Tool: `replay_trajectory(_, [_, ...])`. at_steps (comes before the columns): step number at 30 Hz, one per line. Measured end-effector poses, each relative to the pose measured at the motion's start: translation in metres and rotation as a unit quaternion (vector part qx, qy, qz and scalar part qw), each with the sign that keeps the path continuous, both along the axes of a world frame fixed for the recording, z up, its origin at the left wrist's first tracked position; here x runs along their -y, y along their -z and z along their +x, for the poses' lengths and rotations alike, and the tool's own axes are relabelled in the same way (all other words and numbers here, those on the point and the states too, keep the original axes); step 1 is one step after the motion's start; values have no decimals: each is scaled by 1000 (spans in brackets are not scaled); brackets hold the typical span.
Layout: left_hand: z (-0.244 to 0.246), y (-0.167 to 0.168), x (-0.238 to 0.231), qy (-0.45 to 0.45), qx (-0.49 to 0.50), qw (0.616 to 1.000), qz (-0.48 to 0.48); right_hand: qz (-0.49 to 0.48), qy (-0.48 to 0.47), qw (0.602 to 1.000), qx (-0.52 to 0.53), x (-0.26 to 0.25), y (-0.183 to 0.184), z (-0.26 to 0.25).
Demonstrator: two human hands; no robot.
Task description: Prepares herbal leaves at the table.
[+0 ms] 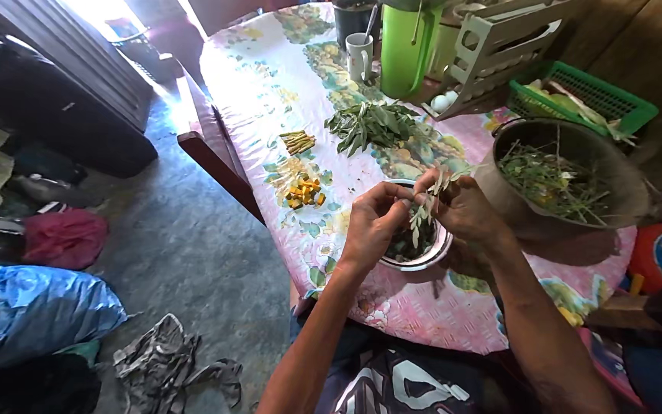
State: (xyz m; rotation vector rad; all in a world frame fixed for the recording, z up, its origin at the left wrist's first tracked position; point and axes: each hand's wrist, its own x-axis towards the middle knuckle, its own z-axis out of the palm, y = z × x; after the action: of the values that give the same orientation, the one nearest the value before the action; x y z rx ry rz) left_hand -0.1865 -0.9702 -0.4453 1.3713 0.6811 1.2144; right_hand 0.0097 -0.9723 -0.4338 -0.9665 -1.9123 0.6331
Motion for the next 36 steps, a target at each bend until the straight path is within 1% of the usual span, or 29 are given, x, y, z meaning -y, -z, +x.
replay_trajectory(2, [-2,-3,2,20,-24,999,10,-22,10,1000,-19,13,-6,7])
replay_trajectory(3, [-2,-2,3,25,-38,999,21,-23,27,999,-38,21,-11,15])
replay_trajectory(4, [-2,-1,2,19,-60,997,36,-9,56,998,-35,29,-17,27])
replay_trajectory(6, [-6,3,-3,-13,-126,989,81,52,131,990,12,35,-39,52])
replay_trajectory(8, [-10,9,-8,-47,-216,968,121,77,227,966,93,37,-66,79])
replay_trajectory(9, [-12,12,-9,-64,-258,954,137,58,282,948,138,43,-74,92])
replay_trajectory(10, [-12,14,-9,-79,-289,942,151,5,342,923,175,51,-82,100])
replay_trajectory(12, [-9,15,-6,-100,-306,933,165,-82,432,870,221,50,-86,114])
replay_trajectory(13, [-8,14,-4,-102,-301,933,166,-114,453,852,235,46,-85,121])
replay_trajectory(14, [-6,13,-2,-101,-292,936,167,-132,463,844,238,41,-85,127])
replay_trajectory(15, [-4,12,0,-98,-283,939,167,-129,461,848,228,39,-84,130])
replay_trajectory(19, [3,5,7,-56,-224,961,152,-4,401,905,144,33,-70,119])
replay_trajectory(22, [14,-11,13,0,-135,985,108,82,344,933,66,22,-63,88])
replay_trajectory(24, [22,-20,12,25,-57,996,67,85,292,953,8,22,-62,58])
replay_trajectory(26, [29,-26,10,11,-7,999,30,88,256,962,-34,14,-63,29])
replay_trajectory(27, [30,-28,8,2,17,1000,13,112,234,965,-42,8,-59,20])
replay_trajectory(29, [33,-30,5,8,92,995,-33,193,208,959,-15,-2,-45,5])
replay_trajectory(32, [37,-29,6,31,201,974,-104,321,203,923,64,-4,-26,-7])
replay_trajectory(34, [40,-26,8,41,257,954,-147,366,209,902,95,-3,-18,-8])
replay_trajectory(36, [40,-26,7,31,278,942,-184,384,208,893,109,-5,-15,-8])
